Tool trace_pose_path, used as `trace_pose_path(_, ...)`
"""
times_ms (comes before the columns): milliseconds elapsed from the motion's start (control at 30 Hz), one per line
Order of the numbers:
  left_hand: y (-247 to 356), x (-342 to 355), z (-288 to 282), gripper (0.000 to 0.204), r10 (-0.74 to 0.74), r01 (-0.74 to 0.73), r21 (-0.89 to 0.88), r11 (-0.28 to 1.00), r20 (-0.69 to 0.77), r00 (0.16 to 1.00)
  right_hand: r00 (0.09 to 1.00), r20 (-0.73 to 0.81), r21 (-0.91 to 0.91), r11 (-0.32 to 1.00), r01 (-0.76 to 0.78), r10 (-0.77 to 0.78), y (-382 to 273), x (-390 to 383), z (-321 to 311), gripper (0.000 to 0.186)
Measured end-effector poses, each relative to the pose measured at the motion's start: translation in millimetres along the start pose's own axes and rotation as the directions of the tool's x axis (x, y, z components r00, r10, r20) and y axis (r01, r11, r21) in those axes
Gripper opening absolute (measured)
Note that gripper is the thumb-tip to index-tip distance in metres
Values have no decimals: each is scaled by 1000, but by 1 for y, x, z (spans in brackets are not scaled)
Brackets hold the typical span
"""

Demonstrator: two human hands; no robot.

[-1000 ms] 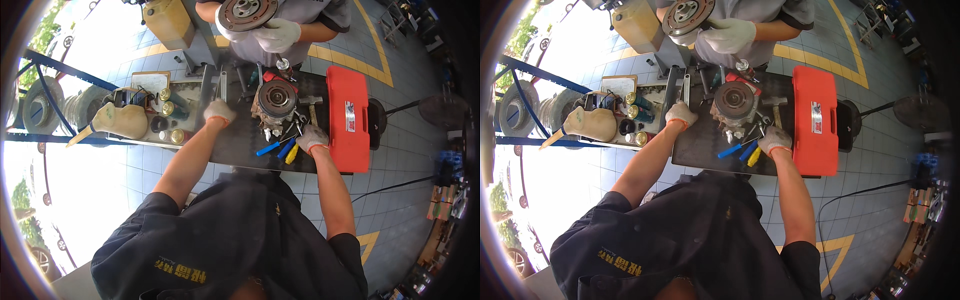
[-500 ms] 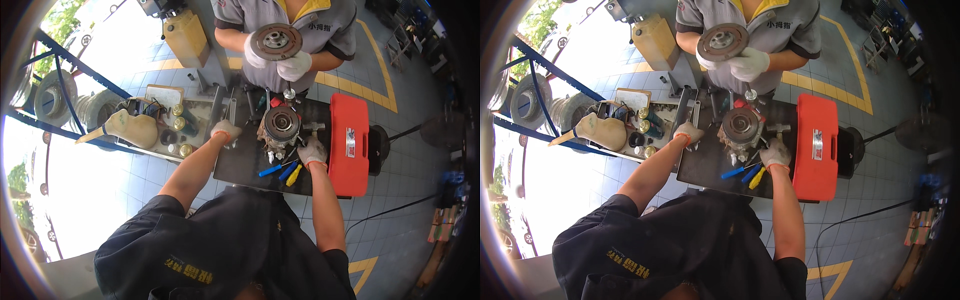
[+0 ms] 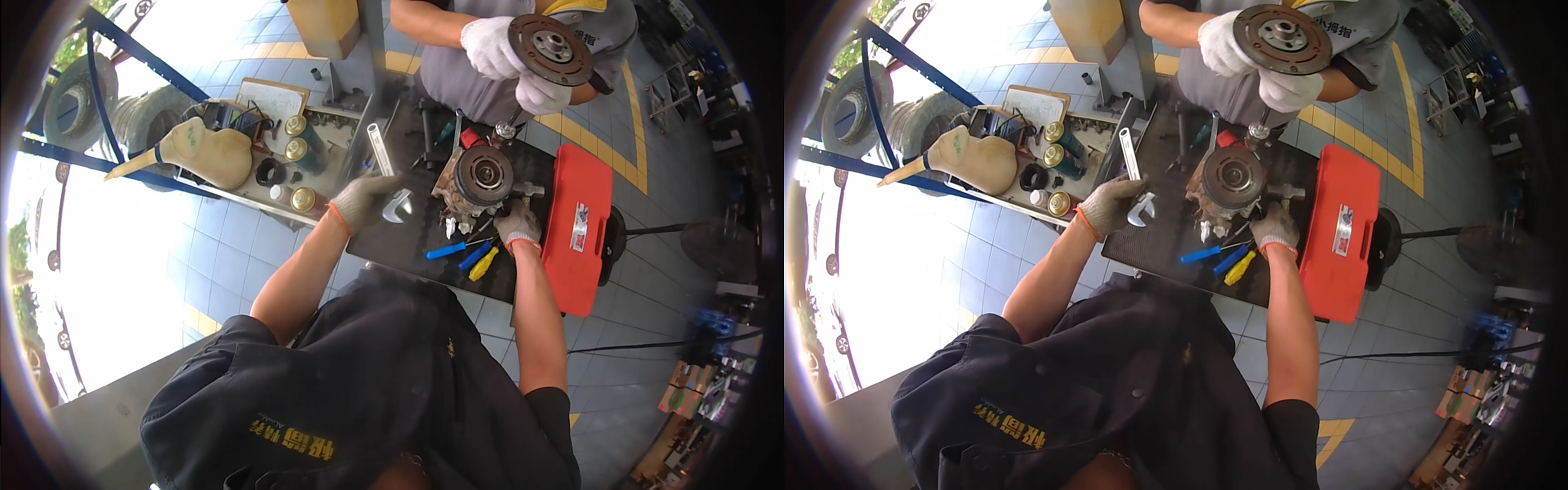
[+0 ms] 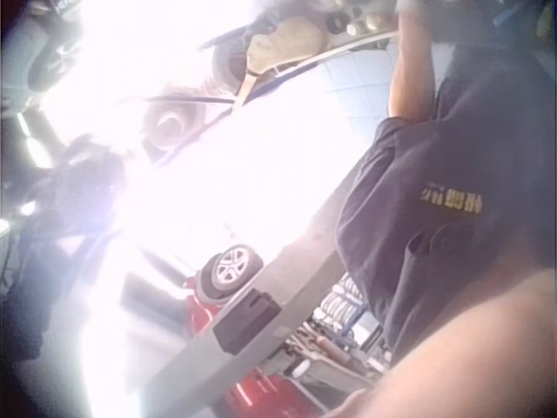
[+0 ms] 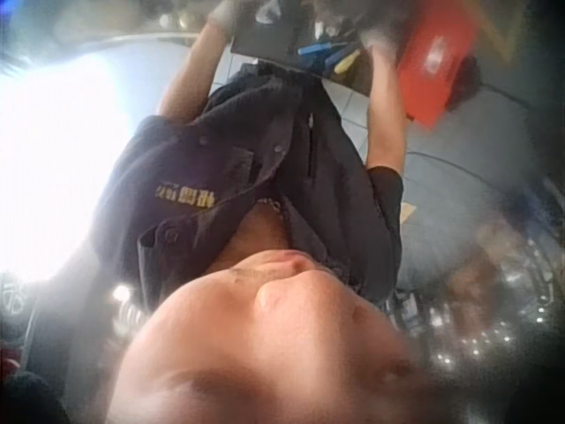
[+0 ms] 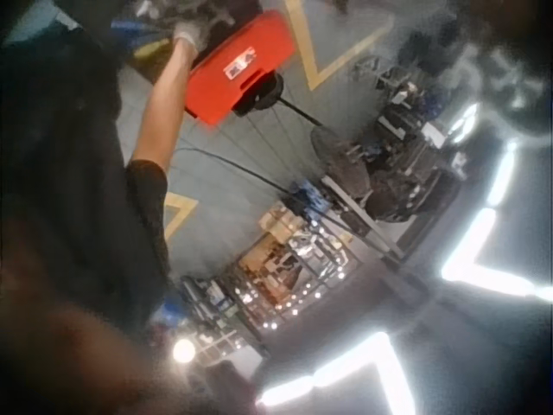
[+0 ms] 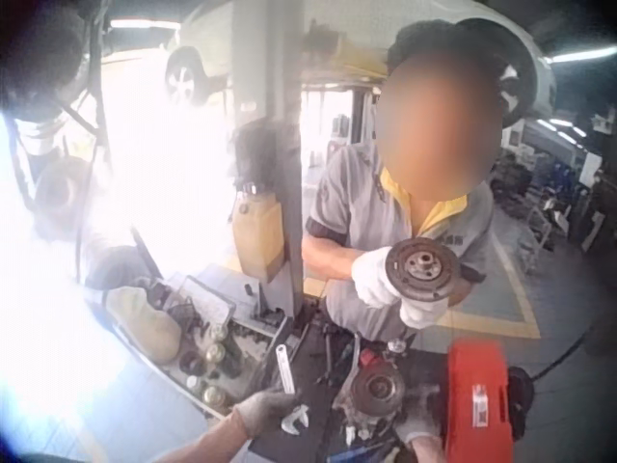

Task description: The person uses a socket wrench and other hand tools to loosen and remove bolts from a mechanical assembly on a workbench. The person then separates the assembly into two parts and places them on the bench.

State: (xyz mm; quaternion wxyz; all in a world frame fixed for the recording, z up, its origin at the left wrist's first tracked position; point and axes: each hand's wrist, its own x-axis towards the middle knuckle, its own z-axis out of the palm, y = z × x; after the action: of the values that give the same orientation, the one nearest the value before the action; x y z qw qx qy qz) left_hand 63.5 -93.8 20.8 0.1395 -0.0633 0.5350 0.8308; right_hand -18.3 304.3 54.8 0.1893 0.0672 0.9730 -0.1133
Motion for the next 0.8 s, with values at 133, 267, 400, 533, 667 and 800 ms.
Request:
trace_pose_path(133,22,-8,30,37,-196,193,-79,978,-44,980,998,64,-14,1000,-16,17,2,12,-1,67)
trace_pose_path(267,39,-12,43,44,-327,346,214,913,-119,937,998,40,-32,998,-45,46,2,14,0,67)
trace_pose_path(400,31,6,35,43,-327,397,568,721,-226,918,999,-21,164,986,-34,38,3,-3,-8,61)
trace_pose_path(533,12,24,17,50,-225,361,765,533,-283,932,989,-79,390,917,-81,121,24,-52,-21,55)
trace_pose_path(667,7,28,13,51,-193,348,845,405,-293,936,977,-120,648,760,-59,178,63,-134,-11,52)
trace_pose_path(800,18,21,37,53,-117,380,907,182,-363,924,976,53,777,605,-175,213,101,-215,13,45)
